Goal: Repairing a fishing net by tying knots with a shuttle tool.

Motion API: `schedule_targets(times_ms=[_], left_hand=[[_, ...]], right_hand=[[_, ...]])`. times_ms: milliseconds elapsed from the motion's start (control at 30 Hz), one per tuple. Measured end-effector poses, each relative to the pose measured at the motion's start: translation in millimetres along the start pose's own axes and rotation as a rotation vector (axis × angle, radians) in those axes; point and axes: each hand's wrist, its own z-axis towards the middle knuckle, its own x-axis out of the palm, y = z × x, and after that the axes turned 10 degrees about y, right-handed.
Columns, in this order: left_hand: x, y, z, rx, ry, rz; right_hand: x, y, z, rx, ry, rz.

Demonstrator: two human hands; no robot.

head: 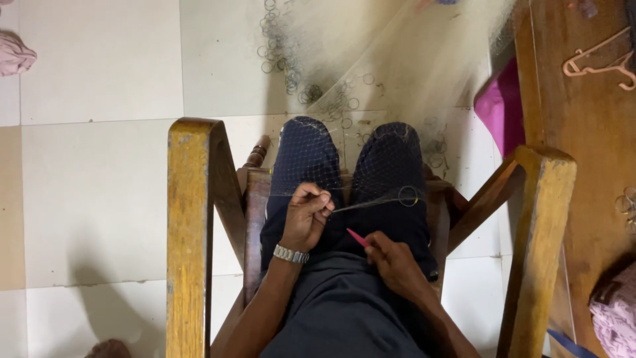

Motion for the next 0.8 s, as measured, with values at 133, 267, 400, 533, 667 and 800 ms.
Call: schedule_targets(times_ms=[133,267,400,533,667,800], left_hand=[[2,0,-1,0.013,-0.020,0.037],[2,1,0,0.021,-0.028,0.051],[2,-2,3,0.026,-0.018,0.033],[3,-3,1,0.028,-0.012,0.016],[-1,-1,2,0.024,-0.023,0.016],[1,-4,0,0.034,-0.013,0.014]], right_hand=[[-16,2,-6,0.039,-0.098,0.026],[-23,18,-5,-0.024,-0.309,0.124],[-18,17,5,-0.082,-0.371,0.216],[-11,1,3,-0.034,-0.352,-0.021],[-6,1,3,-0.036,-0.327,-0.252],[-2,-1,4,-0.028,-0.353,-0.322]])
